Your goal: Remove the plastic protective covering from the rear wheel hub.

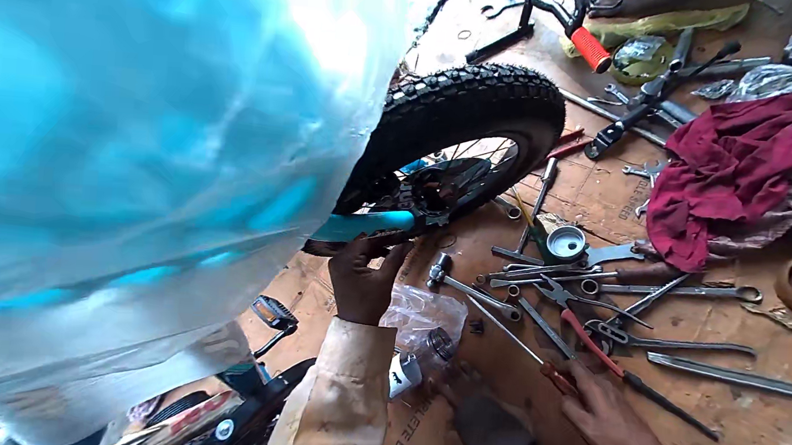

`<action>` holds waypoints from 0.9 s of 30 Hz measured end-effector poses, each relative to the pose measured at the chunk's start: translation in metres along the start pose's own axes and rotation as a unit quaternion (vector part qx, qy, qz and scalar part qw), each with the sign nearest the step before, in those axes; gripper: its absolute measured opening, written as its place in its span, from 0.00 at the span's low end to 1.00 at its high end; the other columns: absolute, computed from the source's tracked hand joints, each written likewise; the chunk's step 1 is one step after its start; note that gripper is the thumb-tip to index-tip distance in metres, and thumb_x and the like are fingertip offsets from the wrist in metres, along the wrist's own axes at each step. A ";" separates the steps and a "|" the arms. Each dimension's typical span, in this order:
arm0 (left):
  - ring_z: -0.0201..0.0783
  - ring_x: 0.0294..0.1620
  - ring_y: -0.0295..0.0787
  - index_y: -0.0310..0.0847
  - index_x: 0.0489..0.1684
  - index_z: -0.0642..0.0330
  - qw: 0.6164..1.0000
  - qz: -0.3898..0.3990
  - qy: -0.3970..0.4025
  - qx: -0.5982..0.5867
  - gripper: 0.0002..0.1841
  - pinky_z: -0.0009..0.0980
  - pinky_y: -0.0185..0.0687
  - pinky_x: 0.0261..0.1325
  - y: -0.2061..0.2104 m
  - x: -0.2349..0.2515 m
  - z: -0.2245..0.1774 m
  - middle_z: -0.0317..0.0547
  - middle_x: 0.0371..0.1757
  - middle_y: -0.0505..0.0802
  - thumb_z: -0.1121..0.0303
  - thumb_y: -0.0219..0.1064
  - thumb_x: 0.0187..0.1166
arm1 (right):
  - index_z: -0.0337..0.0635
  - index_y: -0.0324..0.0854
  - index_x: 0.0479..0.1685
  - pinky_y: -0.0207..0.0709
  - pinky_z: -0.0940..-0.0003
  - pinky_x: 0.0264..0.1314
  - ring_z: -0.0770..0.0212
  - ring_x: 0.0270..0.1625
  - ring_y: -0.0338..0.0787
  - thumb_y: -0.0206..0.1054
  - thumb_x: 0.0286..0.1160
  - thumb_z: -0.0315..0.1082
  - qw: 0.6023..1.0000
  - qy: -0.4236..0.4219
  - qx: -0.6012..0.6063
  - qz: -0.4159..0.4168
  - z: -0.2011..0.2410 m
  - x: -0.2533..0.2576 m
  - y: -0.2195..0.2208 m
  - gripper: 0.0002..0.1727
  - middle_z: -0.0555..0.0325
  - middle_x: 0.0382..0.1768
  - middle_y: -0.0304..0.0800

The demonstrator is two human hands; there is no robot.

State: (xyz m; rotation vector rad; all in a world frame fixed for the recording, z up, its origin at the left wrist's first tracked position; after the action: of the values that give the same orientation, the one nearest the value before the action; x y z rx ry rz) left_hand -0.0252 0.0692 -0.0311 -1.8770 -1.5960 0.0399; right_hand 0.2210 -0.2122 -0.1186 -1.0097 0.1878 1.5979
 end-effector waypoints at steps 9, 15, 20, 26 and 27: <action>0.31 0.43 0.94 0.91 0.41 0.62 0.992 0.010 0.045 0.115 0.15 0.36 0.89 0.56 -0.002 0.002 -0.005 0.44 0.40 0.96 0.60 0.81 0.69 | 0.48 0.78 0.80 0.89 0.68 0.62 0.67 0.59 0.92 0.63 0.86 0.45 0.914 -0.299 0.109 -0.253 0.054 -0.039 0.010 0.26 0.56 0.61 0.92; 0.35 0.45 0.94 0.91 0.43 0.63 0.991 0.010 0.025 0.132 0.14 0.38 0.89 0.57 -0.004 0.000 -0.005 0.47 0.42 0.96 0.61 0.79 0.69 | 0.58 0.86 0.72 0.89 0.70 0.46 0.69 0.47 0.93 0.66 0.82 0.44 0.884 -0.319 0.059 -0.336 0.072 -0.036 0.005 0.21 0.58 0.50 0.94; 0.34 0.45 0.94 0.91 0.42 0.61 0.991 0.003 0.023 0.131 0.12 0.40 0.89 0.57 -0.003 0.000 -0.005 0.44 0.42 0.96 0.63 0.79 0.70 | 0.68 0.88 0.70 0.88 0.70 0.44 0.69 0.46 0.91 0.66 0.81 0.41 0.872 -0.328 0.025 -0.363 0.075 -0.030 0.000 0.20 0.60 0.47 0.92; 0.34 0.46 0.95 0.92 0.41 0.60 0.990 0.002 0.029 0.140 0.11 0.42 0.89 0.58 -0.003 0.002 -0.010 0.44 0.41 0.97 0.62 0.78 0.68 | 0.75 0.86 0.69 0.83 0.64 0.37 0.63 0.41 0.89 0.61 0.75 0.36 0.844 -0.331 -0.070 -0.417 0.079 -0.033 -0.007 0.26 0.58 0.41 0.90; 0.34 0.45 0.95 0.92 0.40 0.60 0.990 -0.001 0.028 0.139 0.11 0.43 0.89 0.58 -0.004 0.002 -0.010 0.44 0.41 0.97 0.63 0.79 0.68 | 0.75 0.87 0.69 0.82 0.64 0.36 0.62 0.41 0.89 0.60 0.75 0.36 0.840 -0.332 -0.079 -0.422 0.080 -0.034 -0.006 0.26 0.57 0.41 0.89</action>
State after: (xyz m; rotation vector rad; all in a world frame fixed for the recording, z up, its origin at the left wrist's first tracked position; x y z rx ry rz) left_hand -0.0232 0.0666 -0.0203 -1.6465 -1.4713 0.1984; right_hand 0.1851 -0.1858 -0.0439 -0.4687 -0.7861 1.0387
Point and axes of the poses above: each hand's wrist, its own x-axis towards the middle knuckle, its own y-axis out of the palm, z = x × y, the point moved 4 cm from there along x, towards the middle knuckle
